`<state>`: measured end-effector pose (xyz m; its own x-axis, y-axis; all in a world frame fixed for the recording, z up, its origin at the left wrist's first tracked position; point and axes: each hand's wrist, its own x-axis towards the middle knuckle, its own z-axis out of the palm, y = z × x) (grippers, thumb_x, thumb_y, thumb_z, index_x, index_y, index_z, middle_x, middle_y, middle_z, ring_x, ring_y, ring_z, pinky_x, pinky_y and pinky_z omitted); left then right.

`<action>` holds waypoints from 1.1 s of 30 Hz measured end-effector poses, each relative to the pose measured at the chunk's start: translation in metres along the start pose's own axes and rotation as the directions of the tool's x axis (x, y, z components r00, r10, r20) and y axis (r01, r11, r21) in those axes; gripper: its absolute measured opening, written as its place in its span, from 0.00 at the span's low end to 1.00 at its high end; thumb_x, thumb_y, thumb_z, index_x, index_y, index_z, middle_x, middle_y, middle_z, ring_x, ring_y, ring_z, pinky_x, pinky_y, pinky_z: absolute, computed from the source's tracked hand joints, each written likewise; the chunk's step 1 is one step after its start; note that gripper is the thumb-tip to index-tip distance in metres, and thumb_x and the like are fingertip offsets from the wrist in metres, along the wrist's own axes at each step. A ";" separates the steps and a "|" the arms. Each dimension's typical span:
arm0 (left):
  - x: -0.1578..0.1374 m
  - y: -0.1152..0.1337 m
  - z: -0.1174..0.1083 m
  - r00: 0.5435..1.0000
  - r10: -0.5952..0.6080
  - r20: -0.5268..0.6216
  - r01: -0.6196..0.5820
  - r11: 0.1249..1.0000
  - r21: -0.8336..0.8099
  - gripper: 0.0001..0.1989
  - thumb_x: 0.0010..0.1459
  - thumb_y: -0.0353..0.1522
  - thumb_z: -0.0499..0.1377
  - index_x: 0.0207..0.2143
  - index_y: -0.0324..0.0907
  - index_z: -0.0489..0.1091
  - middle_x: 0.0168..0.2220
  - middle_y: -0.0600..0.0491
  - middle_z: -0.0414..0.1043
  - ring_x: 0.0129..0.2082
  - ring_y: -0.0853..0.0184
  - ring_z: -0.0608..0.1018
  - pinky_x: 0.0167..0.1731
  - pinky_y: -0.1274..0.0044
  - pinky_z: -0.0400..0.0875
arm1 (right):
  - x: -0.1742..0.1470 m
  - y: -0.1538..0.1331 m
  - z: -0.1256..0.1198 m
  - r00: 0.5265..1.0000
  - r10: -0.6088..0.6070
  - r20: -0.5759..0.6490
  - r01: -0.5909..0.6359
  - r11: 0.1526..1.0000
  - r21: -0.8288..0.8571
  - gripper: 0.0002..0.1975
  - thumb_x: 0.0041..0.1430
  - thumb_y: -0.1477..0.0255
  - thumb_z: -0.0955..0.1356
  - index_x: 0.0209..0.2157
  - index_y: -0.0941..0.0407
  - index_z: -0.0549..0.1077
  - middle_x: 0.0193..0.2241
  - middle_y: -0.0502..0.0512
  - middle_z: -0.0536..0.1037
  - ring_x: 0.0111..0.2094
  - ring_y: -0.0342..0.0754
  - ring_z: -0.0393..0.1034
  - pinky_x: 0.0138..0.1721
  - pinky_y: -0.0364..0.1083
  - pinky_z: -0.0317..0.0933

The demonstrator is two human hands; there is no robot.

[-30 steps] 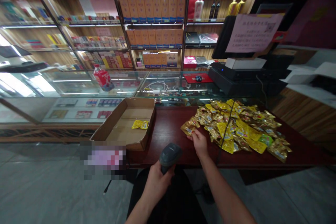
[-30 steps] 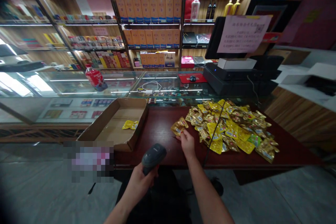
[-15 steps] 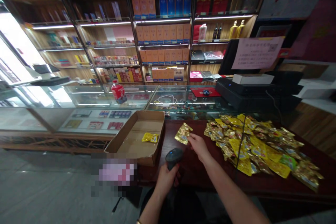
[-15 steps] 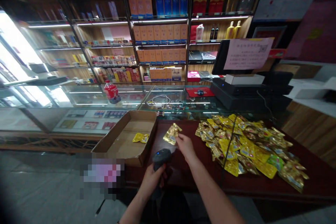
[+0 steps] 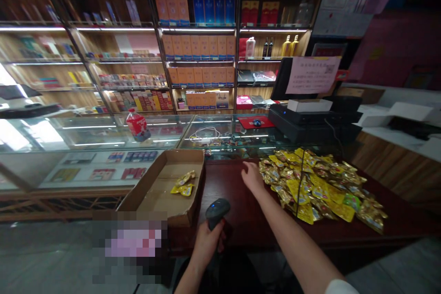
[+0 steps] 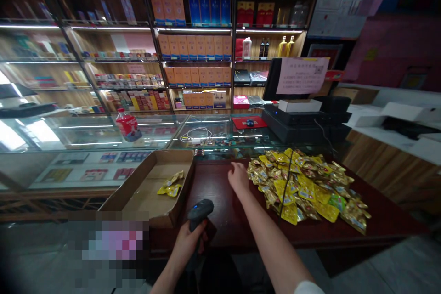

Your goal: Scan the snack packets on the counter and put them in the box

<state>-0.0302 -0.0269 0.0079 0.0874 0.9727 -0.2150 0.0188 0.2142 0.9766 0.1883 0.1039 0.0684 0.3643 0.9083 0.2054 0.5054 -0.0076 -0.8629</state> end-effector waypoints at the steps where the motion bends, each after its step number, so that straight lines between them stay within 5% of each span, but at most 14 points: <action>1: 0.000 -0.001 0.000 1.000 0.002 0.004 -0.002 1.000 -0.012 0.30 0.45 0.60 0.67 0.24 0.43 0.67 0.16 0.53 0.71 0.09 0.70 0.69 0.10 0.80 0.56 | 0.003 0.016 -0.016 0.996 0.021 -0.091 -0.031 0.994 -0.106 0.24 0.61 0.73 0.68 0.59 0.57 0.77 0.63 0.70 0.71 0.67 0.65 0.61 0.67 0.64 0.52; 4: -0.002 -0.001 -0.001 1.000 0.005 0.010 -0.004 0.999 -0.038 0.29 0.46 0.59 0.68 0.26 0.43 0.68 0.17 0.53 0.72 0.09 0.70 0.69 0.11 0.80 0.57 | 0.009 0.059 -0.050 0.958 0.015 -0.285 -0.168 0.835 -0.523 0.27 0.66 0.70 0.65 0.65 0.61 0.70 0.67 0.78 0.65 0.67 0.71 0.56 0.63 0.71 0.52; 9: -0.004 0.002 -0.002 1.000 0.000 0.009 0.000 1.000 -0.010 0.27 0.48 0.57 0.67 0.25 0.43 0.68 0.16 0.54 0.71 0.09 0.70 0.69 0.11 0.80 0.57 | 0.001 0.088 -0.058 0.968 -0.074 -0.240 -0.148 0.604 -0.783 0.27 0.70 0.62 0.65 0.65 0.58 0.71 0.70 0.77 0.61 0.67 0.72 0.57 0.61 0.68 0.51; 12: -0.005 0.004 -0.001 1.000 0.004 0.008 -0.004 1.000 -0.013 0.27 0.49 0.57 0.67 0.27 0.42 0.68 0.17 0.54 0.72 0.10 0.70 0.69 0.11 0.80 0.57 | -0.014 0.085 -0.053 0.982 -0.115 -0.148 -0.049 0.602 -0.797 0.22 0.73 0.60 0.63 0.62 0.52 0.76 0.66 0.73 0.68 0.63 0.69 0.64 0.61 0.66 0.50; 17: -0.008 0.008 -0.001 1.000 0.002 0.019 -0.002 1.000 -0.013 0.27 0.48 0.57 0.67 0.29 0.42 0.69 0.17 0.54 0.73 0.10 0.70 0.69 0.12 0.80 0.57 | -0.036 0.075 -0.048 0.992 -0.119 0.027 0.100 0.665 -0.740 0.19 0.70 0.73 0.63 0.55 0.50 0.80 0.58 0.64 0.77 0.58 0.59 0.71 0.59 0.56 0.57; 21: -0.009 0.010 0.000 1.000 -0.001 0.017 0.002 1.000 -0.022 0.27 0.47 0.56 0.68 0.29 0.43 0.68 0.17 0.54 0.73 0.10 0.70 0.69 0.11 0.80 0.57 | -0.040 0.072 -0.047 0.996 -0.051 -0.071 -0.022 0.643 -0.766 0.33 0.64 0.73 0.69 0.70 0.57 0.64 0.67 0.76 0.66 0.66 0.70 0.62 0.61 0.60 0.57; 23: -0.009 0.010 0.000 1.000 -0.007 0.007 0.007 1.000 -0.023 0.27 0.47 0.56 0.68 0.29 0.43 0.68 0.17 0.54 0.73 0.10 0.70 0.69 0.11 0.80 0.57 | -0.039 0.072 -0.050 0.996 0.004 -0.089 -0.071 0.643 -0.763 0.39 0.62 0.69 0.72 0.71 0.58 0.61 0.64 0.76 0.70 0.68 0.75 0.58 0.63 0.66 0.53; 28: -0.010 0.012 0.001 1.000 -0.008 0.007 0.008 1.000 -0.017 0.28 0.46 0.57 0.68 0.28 0.42 0.68 0.16 0.54 0.72 0.10 0.70 0.69 0.11 0.80 0.58 | -0.036 0.081 -0.056 0.994 -0.108 -0.016 0.081 0.829 -0.553 0.31 0.60 0.73 0.69 0.65 0.55 0.68 0.58 0.67 0.78 0.63 0.65 0.67 0.66 0.66 0.52; 31: -0.011 0.012 0.001 1.000 0.000 0.027 0.000 1.000 -0.014 0.29 0.47 0.58 0.68 0.28 0.42 0.69 0.17 0.54 0.72 0.10 0.71 0.68 0.11 0.80 0.57 | -0.038 0.086 -0.045 0.975 -0.206 -0.088 0.189 0.968 -0.165 0.25 0.59 0.70 0.67 0.58 0.54 0.74 0.56 0.63 0.79 0.59 0.59 0.72 0.63 0.57 0.61; 33: -0.012 0.012 0.001 0.999 0.008 0.041 -0.008 1.000 -0.015 0.29 0.47 0.59 0.68 0.28 0.42 0.69 0.17 0.54 0.72 0.10 0.71 0.68 0.12 0.80 0.57 | -0.044 0.088 -0.030 0.981 -0.136 -0.141 0.153 0.981 0.121 0.20 0.58 0.63 0.67 0.51 0.53 0.77 0.53 0.61 0.81 0.56 0.59 0.74 0.61 0.57 0.65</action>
<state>-0.0304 -0.0359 0.0222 0.1286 0.9699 -0.2068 0.0032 0.2082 0.9781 0.2404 0.0505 -0.0029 0.3990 0.8329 0.3835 0.4565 0.1823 -0.8709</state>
